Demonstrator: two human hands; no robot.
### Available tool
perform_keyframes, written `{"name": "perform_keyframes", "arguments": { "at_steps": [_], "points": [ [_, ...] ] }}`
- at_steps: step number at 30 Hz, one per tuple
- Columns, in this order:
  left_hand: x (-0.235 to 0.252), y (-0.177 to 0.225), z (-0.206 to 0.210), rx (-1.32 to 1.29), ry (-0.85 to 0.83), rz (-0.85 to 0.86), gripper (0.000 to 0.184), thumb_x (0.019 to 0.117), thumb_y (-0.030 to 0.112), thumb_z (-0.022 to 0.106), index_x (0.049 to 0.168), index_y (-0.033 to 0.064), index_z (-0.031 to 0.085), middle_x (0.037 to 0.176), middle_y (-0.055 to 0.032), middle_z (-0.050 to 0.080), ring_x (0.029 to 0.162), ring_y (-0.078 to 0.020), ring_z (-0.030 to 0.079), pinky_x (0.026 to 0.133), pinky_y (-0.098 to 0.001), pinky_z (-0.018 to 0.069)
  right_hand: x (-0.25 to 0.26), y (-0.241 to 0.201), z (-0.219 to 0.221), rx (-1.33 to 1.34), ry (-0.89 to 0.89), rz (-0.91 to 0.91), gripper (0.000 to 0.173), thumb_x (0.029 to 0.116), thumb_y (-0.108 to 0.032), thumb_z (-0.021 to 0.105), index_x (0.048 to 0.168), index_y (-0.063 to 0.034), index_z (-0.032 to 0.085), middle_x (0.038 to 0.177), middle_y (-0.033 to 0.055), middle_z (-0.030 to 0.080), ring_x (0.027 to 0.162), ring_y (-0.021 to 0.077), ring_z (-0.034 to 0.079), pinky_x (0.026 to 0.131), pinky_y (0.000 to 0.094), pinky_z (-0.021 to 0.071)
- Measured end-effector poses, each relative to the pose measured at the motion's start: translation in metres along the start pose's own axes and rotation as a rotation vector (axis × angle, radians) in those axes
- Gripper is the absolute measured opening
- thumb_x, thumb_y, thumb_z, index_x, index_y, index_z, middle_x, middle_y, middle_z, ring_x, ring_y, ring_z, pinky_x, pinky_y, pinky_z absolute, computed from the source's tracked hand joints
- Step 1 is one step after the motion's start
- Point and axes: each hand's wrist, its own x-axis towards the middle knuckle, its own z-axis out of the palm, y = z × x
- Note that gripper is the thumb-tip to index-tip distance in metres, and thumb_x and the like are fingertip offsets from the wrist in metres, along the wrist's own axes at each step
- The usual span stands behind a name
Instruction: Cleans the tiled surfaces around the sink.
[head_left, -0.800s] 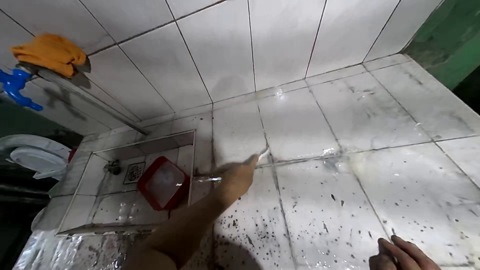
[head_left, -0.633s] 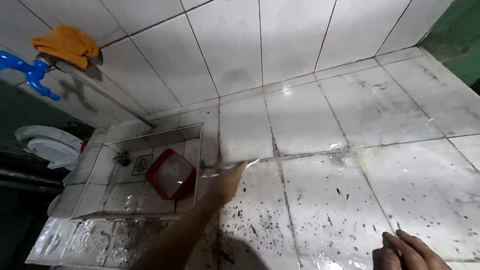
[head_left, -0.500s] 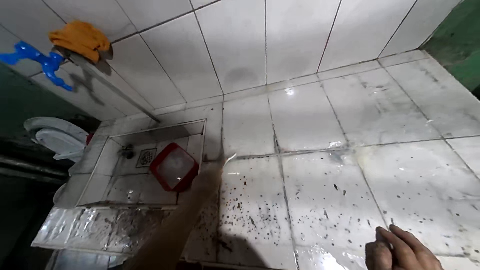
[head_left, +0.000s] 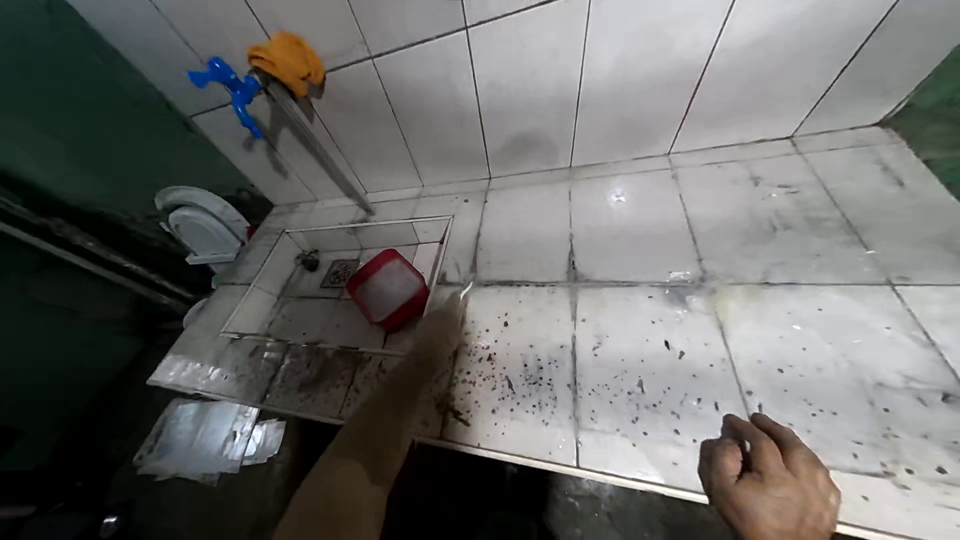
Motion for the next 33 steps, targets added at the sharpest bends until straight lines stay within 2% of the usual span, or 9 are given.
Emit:
{"name": "perform_keyframes", "arguments": {
  "at_steps": [3,8,13,17,21,22,25,28,33],
  "points": [
    [-0.040,0.036,0.021,-0.084,-0.006,-0.006,0.059,0.1097,0.021,0.041,0.165,0.0210,0.021,0.124,-0.0263,0.067,0.112,-0.0441,0.067,0.093,-0.0609,0.0536,0.001,-0.002,-0.001,0.018,-0.002,0.012,0.047,0.1007,-0.032,0.040,0.116,-0.0042,0.075,0.130,0.0243,0.067,0.123,0.0483,0.062,0.099,0.0638,0.0460],
    [-0.088,0.125,0.030,-0.012,-0.126,0.177,0.061,0.1092,0.020,0.041,0.164,0.0347,0.019,0.116,-0.0237,0.071,0.107,-0.0449,0.069,0.089,-0.0651,0.0535,0.001,0.000,-0.002,0.025,-0.041,0.005,0.047,0.1001,-0.032,0.039,0.117,-0.0046,0.074,0.132,0.0239,0.066,0.125,0.0479,0.061,0.101,0.0651,0.0443],
    [-0.096,0.069,0.024,0.079,-0.130,0.240,0.057,0.1102,0.019,0.041,0.162,0.0363,0.026,0.111,-0.0237,0.071,0.101,-0.0449,0.070,0.084,-0.0634,0.0551,0.002,-0.003,-0.005,0.024,-0.069,-0.004,0.048,0.0989,-0.032,0.039,0.116,-0.0040,0.074,0.132,0.0247,0.066,0.124,0.0487,0.061,0.100,0.0656,0.0446],
    [-0.140,0.031,0.054,0.102,-0.089,0.330,0.060,0.1075,0.018,0.050,0.161,0.0364,0.031,0.098,-0.0195,0.070,0.089,-0.0392,0.071,0.077,-0.0570,0.0578,0.001,-0.002,-0.004,0.039,-0.068,-0.001,0.047,0.0993,-0.032,0.041,0.116,-0.0041,0.074,0.133,0.0240,0.066,0.124,0.0485,0.060,0.101,0.0663,0.0441],
    [-0.155,0.053,0.055,0.164,-0.159,0.401,0.067,0.1054,0.011,0.052,0.163,0.0374,0.028,0.094,-0.0190,0.071,0.087,-0.0387,0.071,0.076,-0.0546,0.0582,0.001,-0.004,-0.005,0.044,-0.076,0.001,0.047,0.0991,-0.032,0.040,0.116,-0.0036,0.074,0.132,0.0251,0.065,0.123,0.0502,0.060,0.100,0.0680,0.0434],
    [-0.143,0.059,0.054,0.148,-0.129,0.408,0.064,0.1068,0.013,0.049,0.162,0.0376,0.029,0.093,-0.0203,0.072,0.085,-0.0395,0.071,0.076,-0.0557,0.0582,0.001,-0.004,-0.006,0.044,-0.084,0.006,0.048,0.0992,-0.032,0.039,0.117,-0.0034,0.073,0.133,0.0254,0.064,0.124,0.0504,0.060,0.100,0.0683,0.0428],
    [-0.086,0.092,0.036,0.161,-0.146,0.326,0.059,0.1112,0.020,0.038,0.164,0.0401,0.020,0.107,-0.0237,0.071,0.098,-0.0437,0.071,0.083,-0.0622,0.0557,0.002,-0.005,-0.007,0.031,-0.095,0.011,0.048,0.1005,-0.033,0.038,0.117,-0.0037,0.072,0.133,0.0249,0.064,0.123,0.0495,0.060,0.098,0.0677,0.0433],
    [-0.051,0.113,0.024,0.164,-0.086,0.280,0.062,0.1102,0.018,0.038,0.164,0.0408,0.018,0.111,-0.0220,0.072,0.100,-0.0430,0.070,0.082,-0.0621,0.0554,0.002,-0.007,-0.008,0.028,-0.095,0.012,0.046,0.1009,-0.032,0.039,0.117,-0.0042,0.072,0.133,0.0244,0.065,0.122,0.0488,0.060,0.097,0.0664,0.0443],
    [-0.111,0.084,0.038,0.126,-0.163,0.321,0.066,0.1090,0.015,0.042,0.164,0.0402,0.016,0.105,-0.0224,0.071,0.095,-0.0419,0.071,0.082,-0.0602,0.0564,0.003,-0.008,-0.008,0.040,-0.076,0.024,0.045,0.1013,-0.030,0.039,0.118,-0.0052,0.072,0.133,0.0228,0.065,0.124,0.0467,0.060,0.098,0.0652,0.0442]
  ]
}}
